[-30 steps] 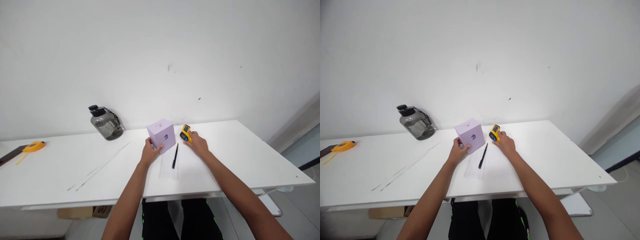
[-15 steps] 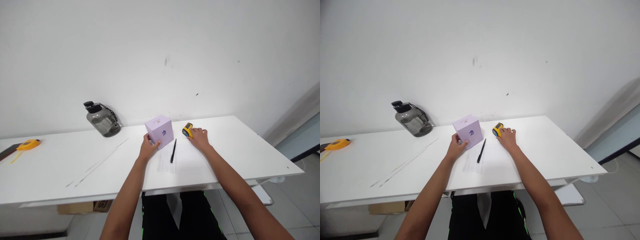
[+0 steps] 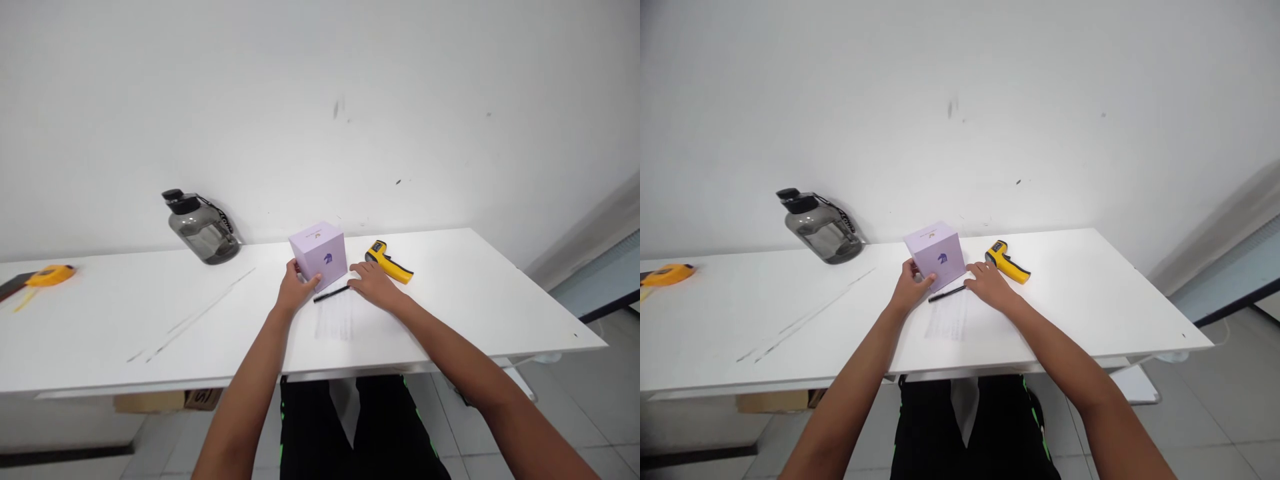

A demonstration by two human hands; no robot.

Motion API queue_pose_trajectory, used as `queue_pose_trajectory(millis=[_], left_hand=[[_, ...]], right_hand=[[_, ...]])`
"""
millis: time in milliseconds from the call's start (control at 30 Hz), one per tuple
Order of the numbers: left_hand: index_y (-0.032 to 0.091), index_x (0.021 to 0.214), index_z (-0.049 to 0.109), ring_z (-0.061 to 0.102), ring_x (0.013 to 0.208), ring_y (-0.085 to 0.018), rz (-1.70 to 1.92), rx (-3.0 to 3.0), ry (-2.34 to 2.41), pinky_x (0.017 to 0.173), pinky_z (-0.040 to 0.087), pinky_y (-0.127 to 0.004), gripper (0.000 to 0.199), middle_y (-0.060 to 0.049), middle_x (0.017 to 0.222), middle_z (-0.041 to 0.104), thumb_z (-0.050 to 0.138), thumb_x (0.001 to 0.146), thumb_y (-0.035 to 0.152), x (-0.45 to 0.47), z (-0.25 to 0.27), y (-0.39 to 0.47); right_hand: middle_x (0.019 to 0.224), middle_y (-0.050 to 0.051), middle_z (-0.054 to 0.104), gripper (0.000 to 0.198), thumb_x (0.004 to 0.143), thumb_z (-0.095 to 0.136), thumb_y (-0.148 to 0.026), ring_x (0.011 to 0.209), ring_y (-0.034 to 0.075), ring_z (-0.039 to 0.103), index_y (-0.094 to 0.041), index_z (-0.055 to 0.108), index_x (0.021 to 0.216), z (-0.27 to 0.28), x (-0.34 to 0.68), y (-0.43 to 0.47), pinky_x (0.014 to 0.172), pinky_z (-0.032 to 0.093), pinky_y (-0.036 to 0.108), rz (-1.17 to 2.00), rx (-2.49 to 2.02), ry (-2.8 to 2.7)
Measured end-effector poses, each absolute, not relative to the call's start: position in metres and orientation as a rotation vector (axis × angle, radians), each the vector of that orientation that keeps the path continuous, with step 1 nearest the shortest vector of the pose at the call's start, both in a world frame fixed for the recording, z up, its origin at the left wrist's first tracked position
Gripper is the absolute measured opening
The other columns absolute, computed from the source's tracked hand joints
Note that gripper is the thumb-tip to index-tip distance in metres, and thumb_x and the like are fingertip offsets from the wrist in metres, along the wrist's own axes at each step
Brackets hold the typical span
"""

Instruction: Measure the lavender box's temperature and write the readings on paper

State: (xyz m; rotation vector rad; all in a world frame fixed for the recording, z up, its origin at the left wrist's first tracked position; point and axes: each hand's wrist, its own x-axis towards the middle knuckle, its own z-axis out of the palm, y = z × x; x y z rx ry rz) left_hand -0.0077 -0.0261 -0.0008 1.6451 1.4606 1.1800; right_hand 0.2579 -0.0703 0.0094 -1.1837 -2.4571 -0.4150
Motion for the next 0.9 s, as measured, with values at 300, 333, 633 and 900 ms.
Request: queue_pose_trajectory(millis=[300,333,633,900], left_hand=[[0.024,0.135,0.047,0.061,0.126,-0.03,1.161,1.641,1.467,0.104,0.048,-0.046,0.08,-0.014,0.137,0.063,0.086,0.071,0.051,-0.007,0.003,-0.028],[0.024,0.135,0.046,0.061,0.126,-0.03,1.155,1.644,1.468,0.105,0.048,-0.046,0.081,-0.014,0.137,0.063,0.086,0.071,0.051,-0.007,0.003,-0.029],[0.023,0.136,0.047,0.062,0.125,-0.03,1.163,1.661,1.454,0.104,0.049,-0.046,0.082,-0.015,0.135,0.063,0.087,0.07,0.05,-0.007,0.002,-0.028],[0.023,0.138,0.046,0.062,0.126,-0.031,1.133,1.666,1.475,0.105,0.048,-0.047,0.083,-0.015,0.136,0.063,0.086,0.071,0.05,-0.007,0.006,-0.03]], right_hand=[[0.092,0.007,0.068,0.021,0.102,0.041,-0.037,0.08,0.024,0.061,-0.023,0.057,0.105,0.02,0.277,-0.083,0.076,0.05,0.038,0.292,-1.337,-1.707],[0.087,0.004,0.065,0.019,0.099,0.045,-0.041,0.076,0.022,0.059,-0.024,0.054,0.102,0.019,0.275,-0.084,0.073,0.049,0.036,0.35,-1.354,-1.646],[0.068,0.003,0.054,0.045,0.094,0.046,-0.059,0.076,0.022,0.055,-0.026,0.04,0.063,0.017,0.253,-0.075,0.088,0.045,0.041,0.332,-1.345,-1.599],[0.066,-0.004,0.054,0.032,0.09,0.051,-0.049,0.066,0.02,0.055,-0.025,0.059,0.109,0.012,0.249,-0.079,0.065,0.046,0.033,0.944,-1.373,-1.388]])
